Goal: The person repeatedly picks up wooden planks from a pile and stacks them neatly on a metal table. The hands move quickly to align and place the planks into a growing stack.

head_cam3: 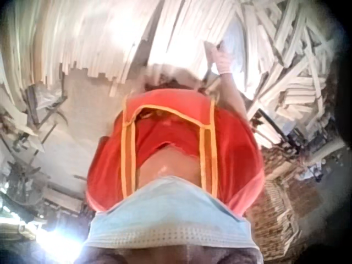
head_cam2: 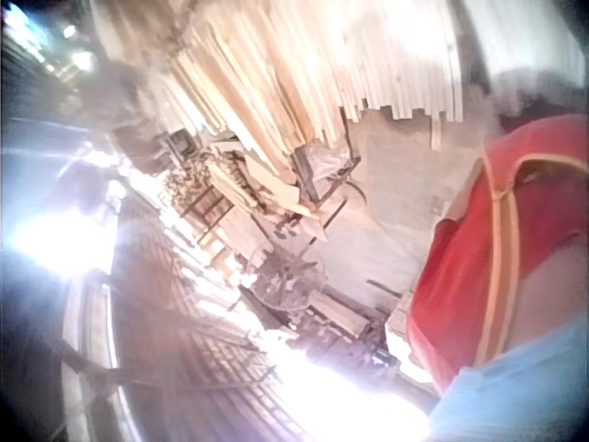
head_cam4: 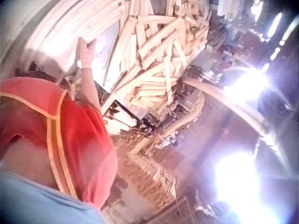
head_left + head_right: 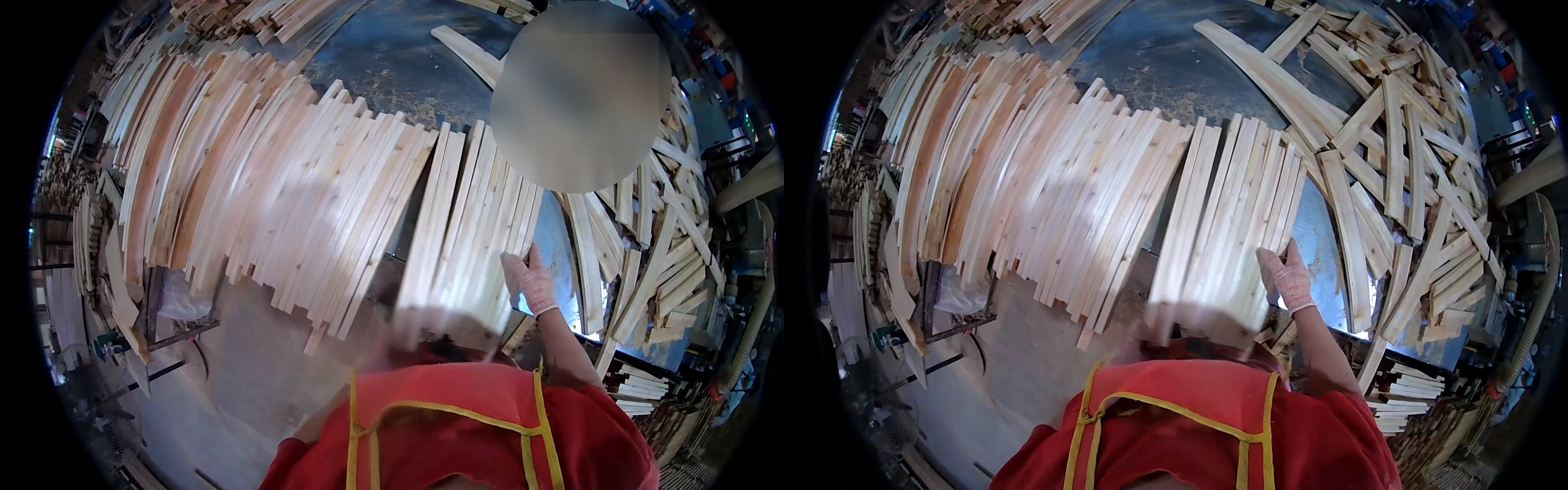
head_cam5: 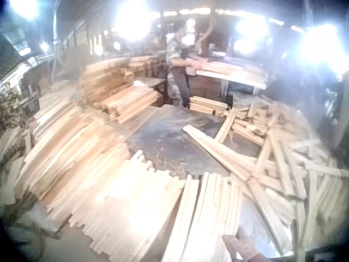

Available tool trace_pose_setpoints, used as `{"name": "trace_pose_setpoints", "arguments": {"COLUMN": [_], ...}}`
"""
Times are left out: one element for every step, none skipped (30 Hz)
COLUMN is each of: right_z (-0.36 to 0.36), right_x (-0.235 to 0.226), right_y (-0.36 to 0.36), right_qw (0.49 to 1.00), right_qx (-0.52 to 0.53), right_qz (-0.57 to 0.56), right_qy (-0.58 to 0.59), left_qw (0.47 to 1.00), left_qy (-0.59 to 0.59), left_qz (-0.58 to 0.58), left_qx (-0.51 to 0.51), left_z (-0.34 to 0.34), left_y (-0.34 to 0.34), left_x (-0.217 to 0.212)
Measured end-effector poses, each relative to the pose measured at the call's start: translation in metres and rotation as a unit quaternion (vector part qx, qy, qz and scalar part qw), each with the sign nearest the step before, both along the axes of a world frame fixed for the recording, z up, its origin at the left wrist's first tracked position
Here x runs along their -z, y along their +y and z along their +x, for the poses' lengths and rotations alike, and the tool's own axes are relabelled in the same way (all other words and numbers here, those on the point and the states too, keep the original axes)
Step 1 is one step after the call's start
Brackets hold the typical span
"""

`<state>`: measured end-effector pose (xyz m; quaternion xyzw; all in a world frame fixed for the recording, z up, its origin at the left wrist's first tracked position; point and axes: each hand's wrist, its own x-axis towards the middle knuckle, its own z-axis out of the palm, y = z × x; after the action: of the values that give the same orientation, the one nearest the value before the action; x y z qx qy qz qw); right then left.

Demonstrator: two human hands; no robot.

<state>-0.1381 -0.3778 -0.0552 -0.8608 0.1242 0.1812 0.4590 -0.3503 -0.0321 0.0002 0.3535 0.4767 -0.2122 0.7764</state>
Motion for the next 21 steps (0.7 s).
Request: {"name": "trace_pose_setpoints", "arguments": {"right_z": [0.004, 0.008, 0.015, 0.02, 0.028, 0.033, 0.04, 0.045, 0.05, 0.053, 0.055, 0.057, 0.057, 0.056, 0.054, 0.051, 0.047, 0.043, 0.039, 0.035, 0.031], "right_x": [0.003, 0.002, 0.004, 0.002, 0.004, 0.003, 0.004, 0.004, 0.004, 0.004, 0.003, 0.001, -0.001, -0.004, -0.009, -0.014, -0.02, -0.028, -0.035, -0.042, -0.048], "right_y": [-0.004, -0.012, -0.018, -0.028, -0.034, -0.042, -0.048, -0.053, -0.057, -0.059, -0.06, -0.059, -0.057, -0.054, -0.049, -0.044, -0.036, -0.028, -0.015, 0.0, 0.019], "right_qw": [0.999, 0.998, 0.993, 0.996, 0.998, 0.999, 0.999, 0.997, 0.995, 0.992, 0.99, 0.989, 0.987, 0.988, 0.984, 0.977, 0.975, 0.972, 0.972, 0.968, 0.968], "right_qx": [0.029, 0.033, 0.039, 0.037, 0.01, -0.023, -0.047, -0.069, -0.085, -0.103, -0.1, -0.097, -0.099, -0.072, -0.05, -0.028, -0.01, 0.007, 0.049, 0.044, 0.043], "right_qz": [0.018, 0.054, 0.096, 0.067, 0.054, 0.038, -0.002, 0.016, 0.01, -0.007, 0.01, 0.017, 0.023, 0.072, 0.126, 0.177, 0.191, 0.204, 0.196, 0.234, 0.229], "right_qy": [0.001, -0.021, -0.061, -0.053, -0.03, -0.023, 0.002, 0.017, 0.051, 0.077, 0.096, 0.108, 0.121, 0.12, 0.115, 0.116, 0.116, 0.117, 0.121, 0.081, 0.09], "left_qw": [0.971, 0.834, 0.682, 0.564, 0.556, 0.617, 0.776, 0.776, 0.781, 0.759, 0.738, 0.722, 0.712, 0.735, 0.759, 0.781, 0.769, 0.756, 0.744, 0.725, 0.697], "left_qy": [-0.035, -0.092, -0.15, -0.212, -0.219, -0.209, -0.152, -0.132, -0.124, -0.083, -0.051, -0.062, -0.081, -0.086, -0.094, -0.099, -0.118, -0.135, -0.15, -0.158, -0.166], "left_qz": [0.073, 0.205, 0.294, 0.407, 0.456, 0.478, 0.429, 0.434, 0.441, 0.47, 0.501, 0.526, 0.539, 0.529, 0.507, 0.485, 0.493, 0.504, 0.506, 0.525, 0.553], "left_qx": [0.226, 0.505, 0.653, 0.686, 0.66, 0.589, 0.435, 0.439, 0.425, 0.444, 0.45, 0.445, 0.443, 0.416, 0.398, 0.381, 0.388, 0.395, 0.41, 0.417, 0.425], "left_z": [0.01, 0.023, 0.039, 0.057, 0.079, 0.102, 0.131, 0.155, 0.175, 0.193, 0.208, 0.214, 0.216, 0.217, 0.216, 0.214, 0.214, 0.218, 0.22, 0.221, 0.222], "left_y": [0.001, 0.004, 0.008, 0.009, 0.005, 0.001, -0.008, -0.021, -0.036, -0.054, -0.071, -0.083, -0.091, -0.096, -0.096, -0.092, -0.086, -0.077, -0.063, -0.047, -0.027], "left_x": [-0.005, -0.01, -0.014, -0.02, -0.024, -0.027, -0.026, -0.024, -0.02, -0.014, -0.009, -0.006, -0.004, -0.005, -0.009, -0.017, -0.028, -0.042, -0.058, -0.075, -0.091]}}
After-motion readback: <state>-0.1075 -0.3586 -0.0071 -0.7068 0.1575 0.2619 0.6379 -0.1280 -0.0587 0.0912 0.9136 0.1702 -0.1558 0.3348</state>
